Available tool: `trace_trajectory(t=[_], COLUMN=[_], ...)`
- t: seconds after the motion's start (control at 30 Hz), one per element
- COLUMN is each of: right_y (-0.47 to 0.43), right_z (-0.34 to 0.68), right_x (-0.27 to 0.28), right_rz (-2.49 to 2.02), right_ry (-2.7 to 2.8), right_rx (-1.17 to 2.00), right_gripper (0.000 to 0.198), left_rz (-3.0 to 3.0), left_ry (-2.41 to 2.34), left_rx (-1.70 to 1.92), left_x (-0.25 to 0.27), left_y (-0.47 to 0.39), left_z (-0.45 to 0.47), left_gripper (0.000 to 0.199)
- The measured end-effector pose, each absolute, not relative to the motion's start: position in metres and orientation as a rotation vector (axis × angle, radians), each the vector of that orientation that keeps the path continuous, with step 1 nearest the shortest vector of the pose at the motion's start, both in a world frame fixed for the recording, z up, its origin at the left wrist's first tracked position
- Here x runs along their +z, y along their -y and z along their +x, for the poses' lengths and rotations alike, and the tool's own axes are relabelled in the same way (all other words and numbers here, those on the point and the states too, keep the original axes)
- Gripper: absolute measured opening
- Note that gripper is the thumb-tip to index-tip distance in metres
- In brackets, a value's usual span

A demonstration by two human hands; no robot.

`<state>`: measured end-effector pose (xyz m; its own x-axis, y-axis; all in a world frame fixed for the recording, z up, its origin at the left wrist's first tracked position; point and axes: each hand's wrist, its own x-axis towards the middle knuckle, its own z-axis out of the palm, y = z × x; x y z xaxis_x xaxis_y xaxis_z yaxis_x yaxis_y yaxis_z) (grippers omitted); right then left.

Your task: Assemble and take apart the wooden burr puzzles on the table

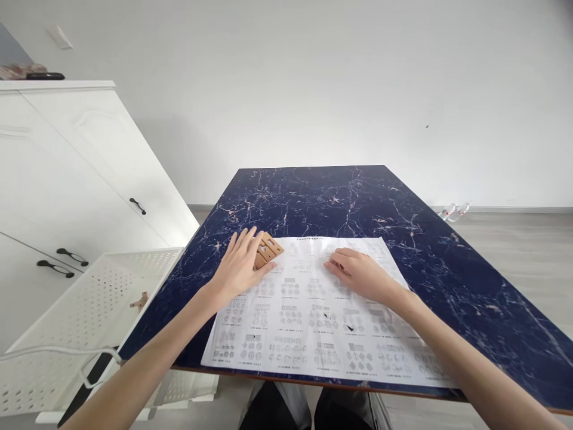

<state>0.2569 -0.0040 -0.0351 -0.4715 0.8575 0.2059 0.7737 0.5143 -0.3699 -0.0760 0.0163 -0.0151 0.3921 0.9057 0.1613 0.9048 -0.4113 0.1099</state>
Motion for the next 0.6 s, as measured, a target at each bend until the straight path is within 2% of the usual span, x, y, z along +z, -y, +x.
trace_trajectory(t=[0.13,0.23,0.6], right_y=[0.047,0.083,0.135], right_z=[0.272,0.281,0.307], right_x=[-0.024,-0.021,-0.052], right_rz=[-1.282,-1.309,-1.631], right_ry=[2.380,2.264,1.733], right_rx=[0.494,0.603,0.706], right_gripper=[0.035,0.035,0.044], left_rz=[2.496,2.342,2.314], left_ry=[-1.806,-1.877,-1.870], left_rx=[0.413,0.491,0.645], left_x=[-0.013,-0.019,-0.023], left_y=[0.010,0.026,0.022], left_z=[-0.110,-0.126,-0.119], left_gripper=[0.106,0.107,0.092])
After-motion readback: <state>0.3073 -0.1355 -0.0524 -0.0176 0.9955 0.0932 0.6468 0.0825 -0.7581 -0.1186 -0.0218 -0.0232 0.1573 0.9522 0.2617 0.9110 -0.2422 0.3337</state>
